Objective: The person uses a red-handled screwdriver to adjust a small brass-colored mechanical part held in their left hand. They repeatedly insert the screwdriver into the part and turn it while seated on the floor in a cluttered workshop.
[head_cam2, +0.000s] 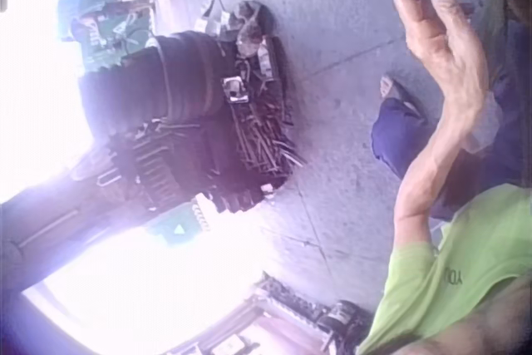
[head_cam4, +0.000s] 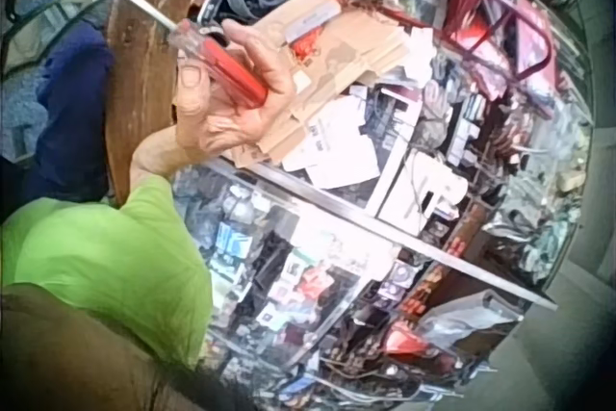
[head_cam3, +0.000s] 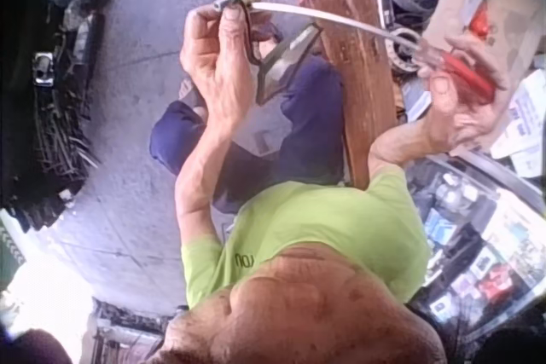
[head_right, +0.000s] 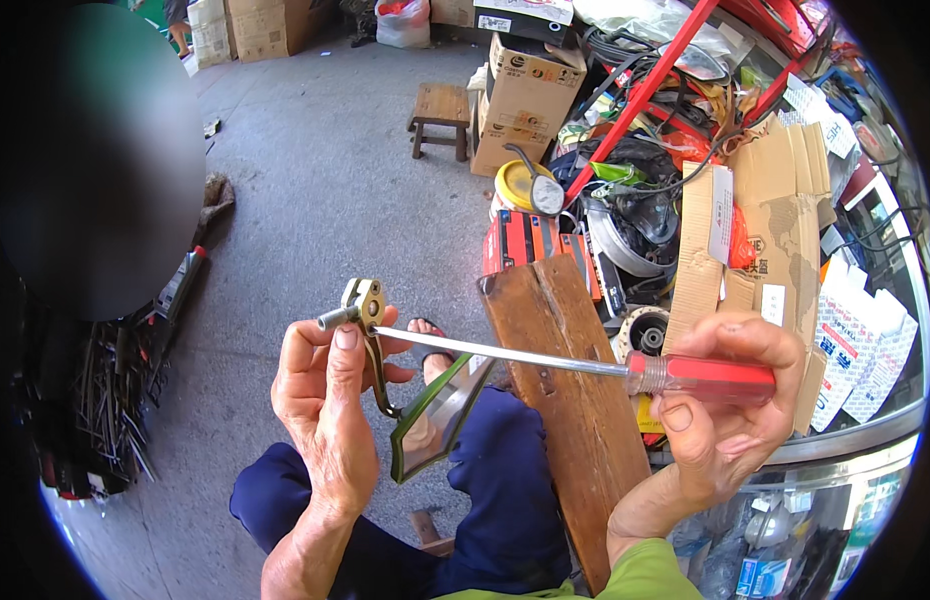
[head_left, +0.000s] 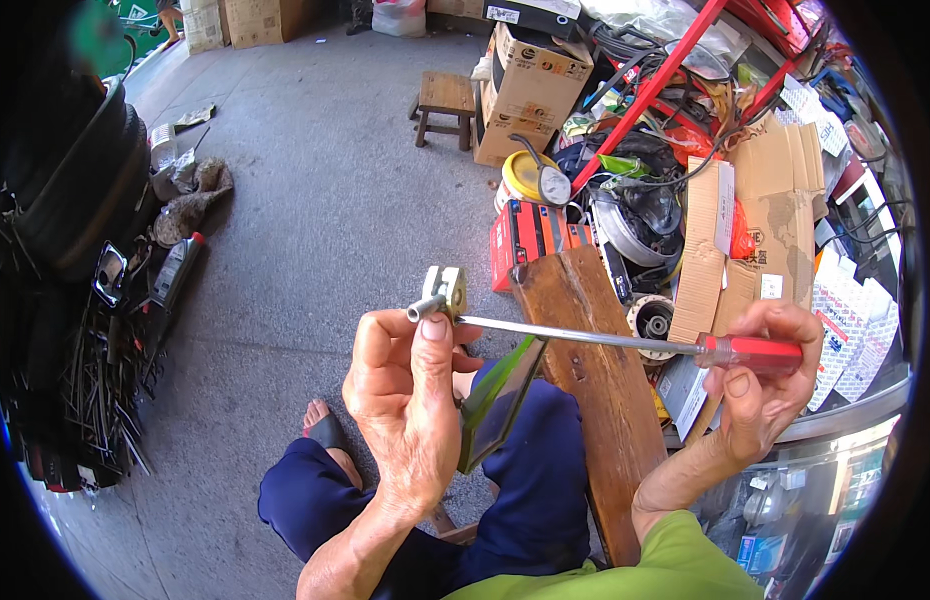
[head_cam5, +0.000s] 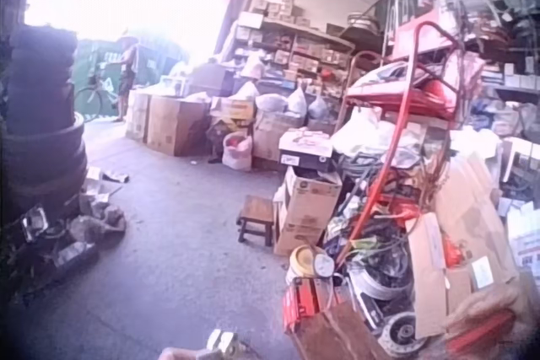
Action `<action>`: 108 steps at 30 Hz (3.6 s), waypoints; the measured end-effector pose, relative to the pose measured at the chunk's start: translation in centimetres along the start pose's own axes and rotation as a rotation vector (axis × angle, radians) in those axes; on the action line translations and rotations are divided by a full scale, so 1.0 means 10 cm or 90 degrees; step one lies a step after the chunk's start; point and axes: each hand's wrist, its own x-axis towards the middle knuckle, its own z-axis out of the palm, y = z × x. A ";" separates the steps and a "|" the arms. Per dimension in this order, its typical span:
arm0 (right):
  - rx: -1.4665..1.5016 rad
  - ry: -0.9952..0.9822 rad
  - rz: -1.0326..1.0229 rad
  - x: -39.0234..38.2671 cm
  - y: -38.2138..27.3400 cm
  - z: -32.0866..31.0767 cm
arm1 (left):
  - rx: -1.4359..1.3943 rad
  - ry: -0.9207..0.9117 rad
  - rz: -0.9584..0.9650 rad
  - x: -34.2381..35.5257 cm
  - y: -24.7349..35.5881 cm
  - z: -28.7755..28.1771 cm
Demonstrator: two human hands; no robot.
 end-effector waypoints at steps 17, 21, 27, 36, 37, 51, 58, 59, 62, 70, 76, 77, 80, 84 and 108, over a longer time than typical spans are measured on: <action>0.005 0.065 0.060 -0.11 -0.09 0.16 | -0.283 -0.032 -0.225 0.17 0.03 -0.14; 0.005 0.054 0.040 -0.12 0.06 0.04 | -0.282 -0.038 -0.248 0.16 0.04 -0.12; 0.033 -0.012 0.045 -0.06 0.02 0.12 | -0.286 -0.057 -0.220 0.22 0.02 -0.16; 0.080 -0.003 0.014 0.22 -0.20 0.10 | -0.263 -0.175 -0.214 0.62 0.26 -0.07; 0.074 -0.001 0.004 0.21 -0.14 0.07 | -0.245 -0.184 -0.200 0.66 0.29 -0.05; 0.057 -0.163 0.017 0.25 0.13 0.24 | -0.225 -0.037 -0.124 0.62 0.19 -0.25; 0.099 -0.022 0.191 0.20 -0.04 0.33 | -0.272 -0.063 -0.125 0.61 0.23 -0.25; 0.078 -0.012 0.197 0.21 -0.05 0.32 | -0.270 -0.066 -0.127 0.60 0.23 -0.24; 0.111 -0.011 0.222 0.20 -0.04 0.32 | -0.293 -0.078 -0.108 0.60 0.24 -0.21; 0.098 0.023 0.185 0.23 0.06 0.32 | -0.286 -0.088 -0.078 0.62 0.20 -0.16; 0.108 0.006 0.181 0.25 0.06 0.35 | -0.301 -0.096 -0.071 0.65 0.16 -0.15; 0.121 -0.001 0.170 0.26 0.06 0.36 | -0.308 -0.098 -0.068 0.65 0.17 -0.15; 0.119 -0.034 0.114 0.28 0.08 0.33 | -0.317 -0.107 -0.074 0.65 0.17 -0.16; 0.074 0.032 0.128 0.20 0.18 0.28 | -0.298 -0.100 -0.072 0.62 0.18 -0.11; 0.150 -0.002 0.096 0.21 0.01 0.44 | -0.280 -0.090 -0.086 0.63 0.18 -0.16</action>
